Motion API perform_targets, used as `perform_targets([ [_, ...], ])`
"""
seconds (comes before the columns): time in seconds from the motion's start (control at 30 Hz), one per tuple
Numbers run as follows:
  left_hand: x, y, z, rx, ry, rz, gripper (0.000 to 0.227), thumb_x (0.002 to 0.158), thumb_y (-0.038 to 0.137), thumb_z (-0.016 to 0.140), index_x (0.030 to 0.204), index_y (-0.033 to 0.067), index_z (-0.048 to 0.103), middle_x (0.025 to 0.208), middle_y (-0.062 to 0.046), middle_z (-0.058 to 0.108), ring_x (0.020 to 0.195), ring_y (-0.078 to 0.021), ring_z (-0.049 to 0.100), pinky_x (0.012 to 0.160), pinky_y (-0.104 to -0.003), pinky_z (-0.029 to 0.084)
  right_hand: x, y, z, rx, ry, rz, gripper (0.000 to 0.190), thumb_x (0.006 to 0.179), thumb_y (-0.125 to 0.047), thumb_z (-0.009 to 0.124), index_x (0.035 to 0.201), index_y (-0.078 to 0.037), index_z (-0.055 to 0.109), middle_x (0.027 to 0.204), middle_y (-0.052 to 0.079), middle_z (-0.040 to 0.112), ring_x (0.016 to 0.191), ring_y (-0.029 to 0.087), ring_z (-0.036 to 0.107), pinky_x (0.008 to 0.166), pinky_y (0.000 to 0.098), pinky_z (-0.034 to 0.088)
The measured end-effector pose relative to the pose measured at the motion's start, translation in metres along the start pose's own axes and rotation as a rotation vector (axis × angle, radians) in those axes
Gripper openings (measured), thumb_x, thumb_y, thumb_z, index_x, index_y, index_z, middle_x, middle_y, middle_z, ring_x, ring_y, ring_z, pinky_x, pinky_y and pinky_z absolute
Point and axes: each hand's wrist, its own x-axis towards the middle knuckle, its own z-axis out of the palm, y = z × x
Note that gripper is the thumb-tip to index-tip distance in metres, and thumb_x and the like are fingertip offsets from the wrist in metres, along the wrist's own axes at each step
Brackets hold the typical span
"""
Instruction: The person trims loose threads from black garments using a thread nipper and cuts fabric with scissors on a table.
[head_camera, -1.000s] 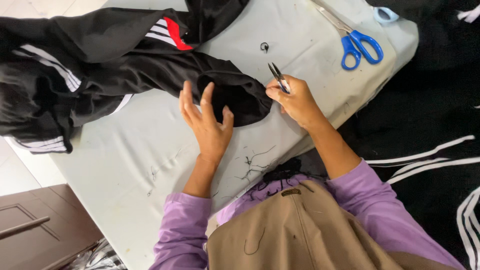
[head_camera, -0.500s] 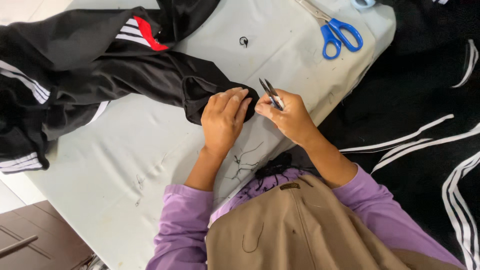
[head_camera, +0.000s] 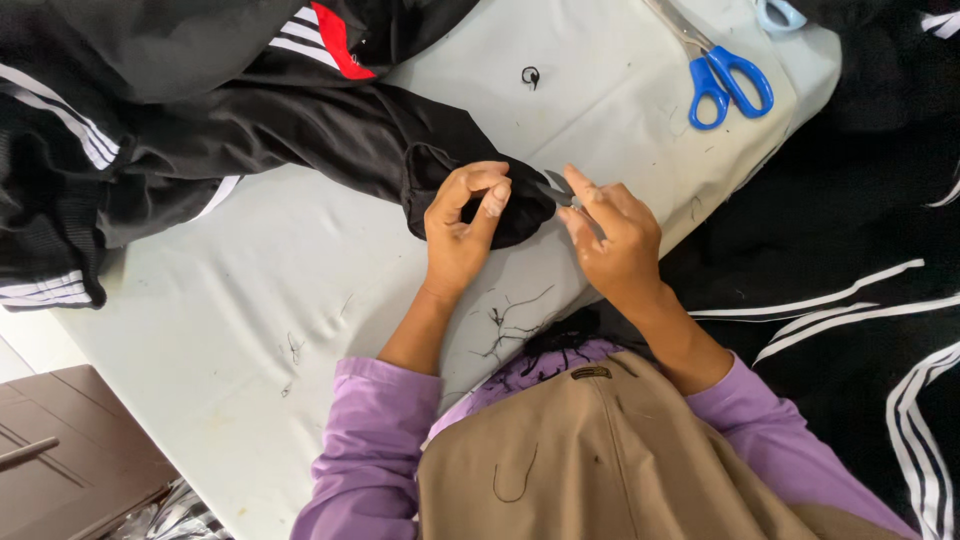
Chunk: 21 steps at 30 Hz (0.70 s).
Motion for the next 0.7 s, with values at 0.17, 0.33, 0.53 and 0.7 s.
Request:
perform_targets([
  [0.17, 0.0, -0.004, -0.002, -0.051, 0.043, -0.002, 0.006, 0.097, 0.013, 0.071, 0.099, 0.0079, 0.072, 0.107, -0.01, 0.072, 0.096, -0.0207, 0.069, 0.081, -0.034, 0.057, -0.006, 0.009, 0.012, -0.118, 0.024, -0.056, 0.032, 0.097, -0.02, 0.078, 0.128, -0.011, 0.078, 0.078, 0.0, 0.059, 0.066, 0.018, 0.06, 0.064, 0.0321, 0.05],
  [0.33, 0.002, -0.002, -0.002, -0.042, 0.017, 0.02, 0.005, 0.097, 0.01, 0.071, 0.098, 0.006, 0.073, 0.107, -0.012, 0.07, 0.096, -0.0225, 0.068, 0.08, -0.035, 0.057, 0.0, 0.006, 0.014, -0.148, 0.004, -0.085, 0.03, 0.097, -0.022, 0.075, 0.126, -0.014, 0.077, 0.08, -0.001, 0.059, 0.067, 0.021, 0.061, 0.064, 0.0342, 0.05],
  [0.53, -0.001, -0.009, -0.002, -0.032, 0.0, 0.079, 0.006, 0.097, 0.014, 0.072, 0.096, 0.0085, 0.074, 0.111, -0.013, 0.069, 0.095, -0.0241, 0.067, 0.084, -0.038, 0.054, 0.0, 0.011, 0.017, -0.149, -0.019, -0.074, 0.027, 0.098, -0.021, 0.075, 0.124, -0.016, 0.078, 0.078, -0.001, 0.059, 0.066, 0.022, 0.062, 0.062, 0.0346, 0.05],
  [0.7, -0.008, 0.013, 0.003, 0.028, -0.037, 0.172, 0.013, 0.098, 0.018, 0.07, 0.089, 0.009, 0.073, 0.107, -0.011, 0.068, 0.092, -0.0243, 0.066, 0.081, -0.036, 0.053, 0.014, -0.006, -0.001, 0.099, -0.046, 0.241, 0.022, 0.1, -0.013, 0.073, 0.122, -0.016, 0.078, 0.077, 0.004, 0.062, 0.062, 0.022, 0.063, 0.059, 0.0321, 0.05],
])
